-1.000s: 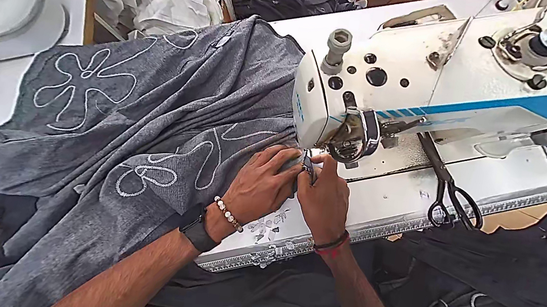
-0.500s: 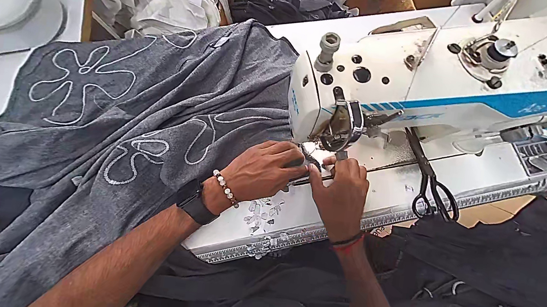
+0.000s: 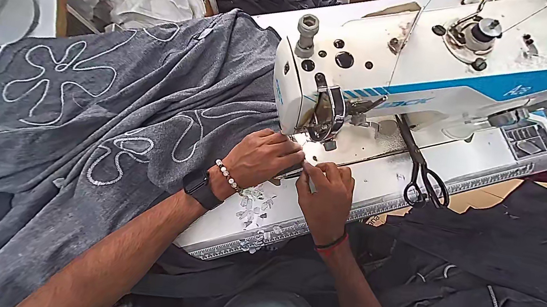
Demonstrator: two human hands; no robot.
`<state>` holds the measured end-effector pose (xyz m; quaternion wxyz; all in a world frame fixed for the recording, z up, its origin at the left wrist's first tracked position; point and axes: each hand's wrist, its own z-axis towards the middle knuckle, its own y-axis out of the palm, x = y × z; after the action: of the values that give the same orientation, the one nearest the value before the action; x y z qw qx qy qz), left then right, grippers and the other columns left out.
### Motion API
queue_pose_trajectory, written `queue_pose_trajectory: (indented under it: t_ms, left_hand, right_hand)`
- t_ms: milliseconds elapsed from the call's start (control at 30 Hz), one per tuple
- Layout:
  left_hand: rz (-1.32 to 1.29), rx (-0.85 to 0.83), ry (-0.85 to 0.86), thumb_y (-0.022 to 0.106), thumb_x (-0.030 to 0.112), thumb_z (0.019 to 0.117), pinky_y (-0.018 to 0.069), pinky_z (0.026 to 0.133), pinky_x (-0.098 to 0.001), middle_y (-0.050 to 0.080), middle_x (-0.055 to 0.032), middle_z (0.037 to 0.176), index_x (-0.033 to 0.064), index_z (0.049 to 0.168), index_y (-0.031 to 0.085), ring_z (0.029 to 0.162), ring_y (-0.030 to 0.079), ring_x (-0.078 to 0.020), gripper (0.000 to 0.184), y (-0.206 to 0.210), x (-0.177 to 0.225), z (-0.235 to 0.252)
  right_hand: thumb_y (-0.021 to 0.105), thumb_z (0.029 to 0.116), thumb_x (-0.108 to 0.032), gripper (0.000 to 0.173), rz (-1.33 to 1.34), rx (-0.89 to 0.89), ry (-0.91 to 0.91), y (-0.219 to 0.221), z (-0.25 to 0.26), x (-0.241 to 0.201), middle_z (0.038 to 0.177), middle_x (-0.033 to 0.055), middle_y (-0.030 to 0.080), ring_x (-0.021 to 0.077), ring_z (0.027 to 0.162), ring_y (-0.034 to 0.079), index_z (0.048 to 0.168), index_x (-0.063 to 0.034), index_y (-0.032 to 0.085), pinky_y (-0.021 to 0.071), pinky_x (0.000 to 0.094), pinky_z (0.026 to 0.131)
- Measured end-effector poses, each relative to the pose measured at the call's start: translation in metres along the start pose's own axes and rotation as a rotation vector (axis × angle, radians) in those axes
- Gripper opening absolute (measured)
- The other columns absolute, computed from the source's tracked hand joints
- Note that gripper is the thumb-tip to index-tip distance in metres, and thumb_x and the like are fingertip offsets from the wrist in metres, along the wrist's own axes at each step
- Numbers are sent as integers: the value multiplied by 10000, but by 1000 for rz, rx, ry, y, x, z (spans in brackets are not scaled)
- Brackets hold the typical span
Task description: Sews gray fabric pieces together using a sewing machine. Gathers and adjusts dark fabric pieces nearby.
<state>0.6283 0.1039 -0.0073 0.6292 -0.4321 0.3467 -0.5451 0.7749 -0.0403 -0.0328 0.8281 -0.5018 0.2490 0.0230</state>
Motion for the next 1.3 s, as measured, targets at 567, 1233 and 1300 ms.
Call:
queue_pose_trajectory:
  t_ms: [567, 1233, 1300]
  left_hand:
    - [48, -50, -120, 529, 210, 1017, 402, 1091, -432, 675, 18, 1349, 201, 1269, 725, 1280, 570, -241, 320, -3, 5, -15]
    - [-302, 58, -556, 599, 347, 991, 400, 1014, -489, 684, -37, 1163, 215, 1011, 814, 1241, 531, -284, 253, 0, 24, -15]
    - [-194, 37, -551, 538, 329, 1026, 398, 1031, -502, 673, -62, 1267, 210, 1158, 775, 1290, 522, -310, 296, 0, 24, -15]
  right_hand:
    - [642, 961, -317, 165, -128, 40, 26, 7, 15, -19, 893, -17, 675, 231, 916, 592, 954, -211, 768, 410, 443, 782]
    - [616, 1017, -212, 192, 115, -70, -220, -6, 20, 12, 1066, -16, 744, 200, 981, 657, 1083, -241, 795, 477, 408, 803]
    - [604, 1017, -181, 208, 119, -73, -230, -6, 16, 14, 1101, -21, 739, 203, 1066, 648, 1079, -241, 793, 484, 417, 868]
